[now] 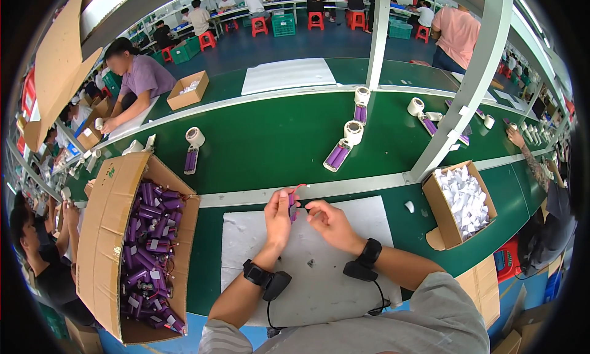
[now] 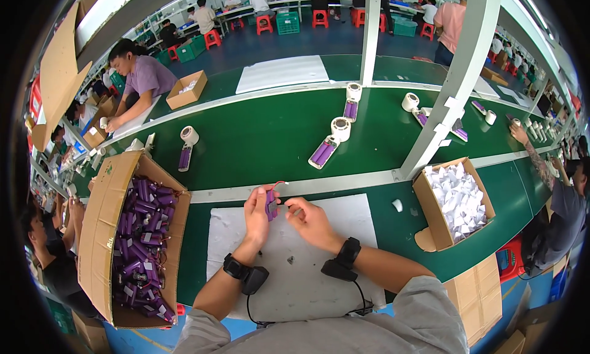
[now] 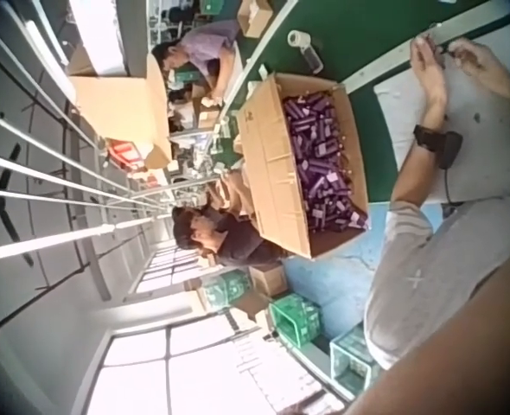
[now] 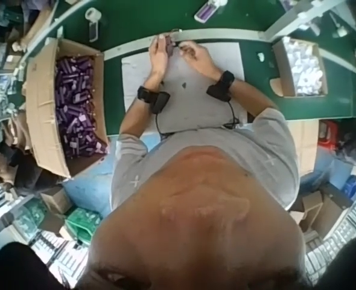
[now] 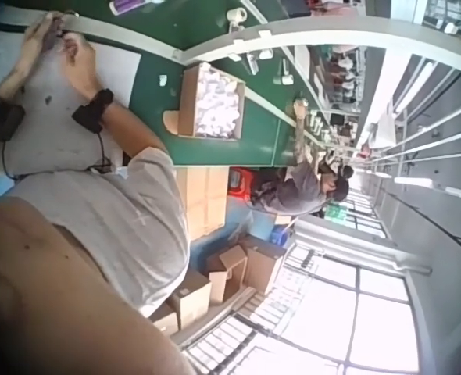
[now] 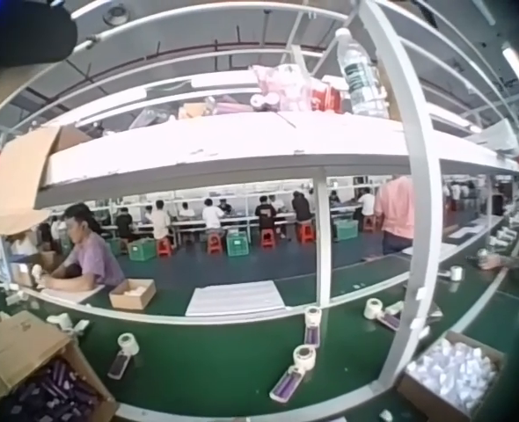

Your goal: Assembling handheld fans by fitting circuit boards and batteries into plastic housings on a factory assembly line.

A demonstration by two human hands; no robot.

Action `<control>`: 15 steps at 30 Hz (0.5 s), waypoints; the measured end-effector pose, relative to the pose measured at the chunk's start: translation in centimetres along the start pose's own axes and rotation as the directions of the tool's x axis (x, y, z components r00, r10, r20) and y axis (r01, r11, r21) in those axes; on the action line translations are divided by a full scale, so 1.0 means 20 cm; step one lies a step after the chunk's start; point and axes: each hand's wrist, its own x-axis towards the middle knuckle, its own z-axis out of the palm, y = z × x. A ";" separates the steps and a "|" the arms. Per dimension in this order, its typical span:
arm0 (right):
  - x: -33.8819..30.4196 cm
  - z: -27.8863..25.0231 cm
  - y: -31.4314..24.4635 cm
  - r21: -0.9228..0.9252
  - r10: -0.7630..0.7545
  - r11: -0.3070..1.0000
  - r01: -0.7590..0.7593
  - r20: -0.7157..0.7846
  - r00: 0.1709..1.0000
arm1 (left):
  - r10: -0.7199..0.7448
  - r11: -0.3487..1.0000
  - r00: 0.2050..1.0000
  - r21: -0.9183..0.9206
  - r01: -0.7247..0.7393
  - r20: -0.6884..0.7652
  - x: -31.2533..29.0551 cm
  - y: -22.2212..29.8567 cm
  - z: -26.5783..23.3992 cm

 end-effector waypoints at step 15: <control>0.00 -0.02 0.00 -0.157 -0.016 0.987 0.020 0.028 0.999 | 0.270 0.850 0.904 0.360 -0.385 0.331 -0.03 0.01 0.02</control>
